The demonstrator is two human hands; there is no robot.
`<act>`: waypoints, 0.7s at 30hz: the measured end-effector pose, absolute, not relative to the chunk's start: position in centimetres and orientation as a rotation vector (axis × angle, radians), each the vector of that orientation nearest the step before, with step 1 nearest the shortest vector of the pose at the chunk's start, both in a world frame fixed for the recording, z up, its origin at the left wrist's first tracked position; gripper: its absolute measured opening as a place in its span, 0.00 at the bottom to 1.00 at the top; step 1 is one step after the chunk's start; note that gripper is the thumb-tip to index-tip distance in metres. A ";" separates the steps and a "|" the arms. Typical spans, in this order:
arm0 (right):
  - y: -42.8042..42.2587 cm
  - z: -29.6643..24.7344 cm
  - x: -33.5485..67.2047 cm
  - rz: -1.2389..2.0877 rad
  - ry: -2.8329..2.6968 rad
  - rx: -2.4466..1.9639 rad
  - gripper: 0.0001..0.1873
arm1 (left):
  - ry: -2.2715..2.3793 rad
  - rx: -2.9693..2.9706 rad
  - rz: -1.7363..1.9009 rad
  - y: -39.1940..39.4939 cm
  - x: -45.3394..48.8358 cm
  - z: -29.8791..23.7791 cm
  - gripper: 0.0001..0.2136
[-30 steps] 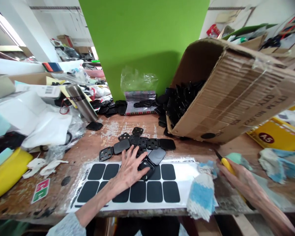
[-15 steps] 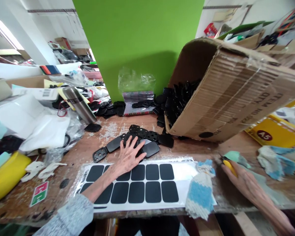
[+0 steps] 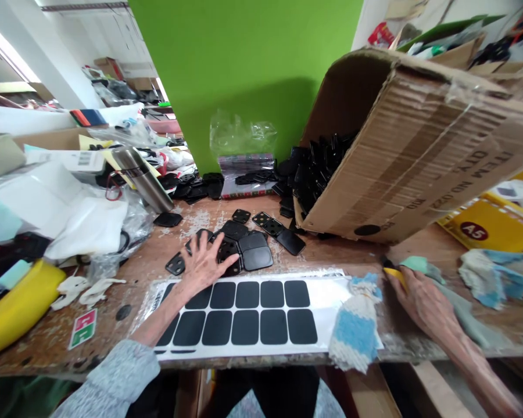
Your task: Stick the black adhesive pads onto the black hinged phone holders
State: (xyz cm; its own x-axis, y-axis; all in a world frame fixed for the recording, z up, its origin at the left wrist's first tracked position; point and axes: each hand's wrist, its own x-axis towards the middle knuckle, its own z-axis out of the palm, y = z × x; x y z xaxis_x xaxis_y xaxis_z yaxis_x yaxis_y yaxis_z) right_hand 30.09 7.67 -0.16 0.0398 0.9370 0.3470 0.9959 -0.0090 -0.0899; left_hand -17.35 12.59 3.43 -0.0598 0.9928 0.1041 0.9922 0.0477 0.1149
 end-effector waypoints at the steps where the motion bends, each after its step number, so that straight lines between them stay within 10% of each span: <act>1: 7.7 -0.1 30.1 -0.303 -2.005 -2.038 0.21 | 2.346 2.029 0.234 12.4 -18.1 3.4 0.37; 21: 2.2 2.3 21.3 -0.004 -2.228 -1.533 0.10 | 1.607 2.433 0.732 1.8 -10.8 2.9 0.12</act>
State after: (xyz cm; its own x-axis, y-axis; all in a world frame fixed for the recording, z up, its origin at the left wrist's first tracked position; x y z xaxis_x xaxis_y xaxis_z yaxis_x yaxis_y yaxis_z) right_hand 21.27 2.20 2.32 -0.2938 0.8894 0.3503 0.8905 0.3879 -0.2380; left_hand -10.83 1.79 2.90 0.3131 0.8941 0.3201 0.8284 -0.4220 0.3684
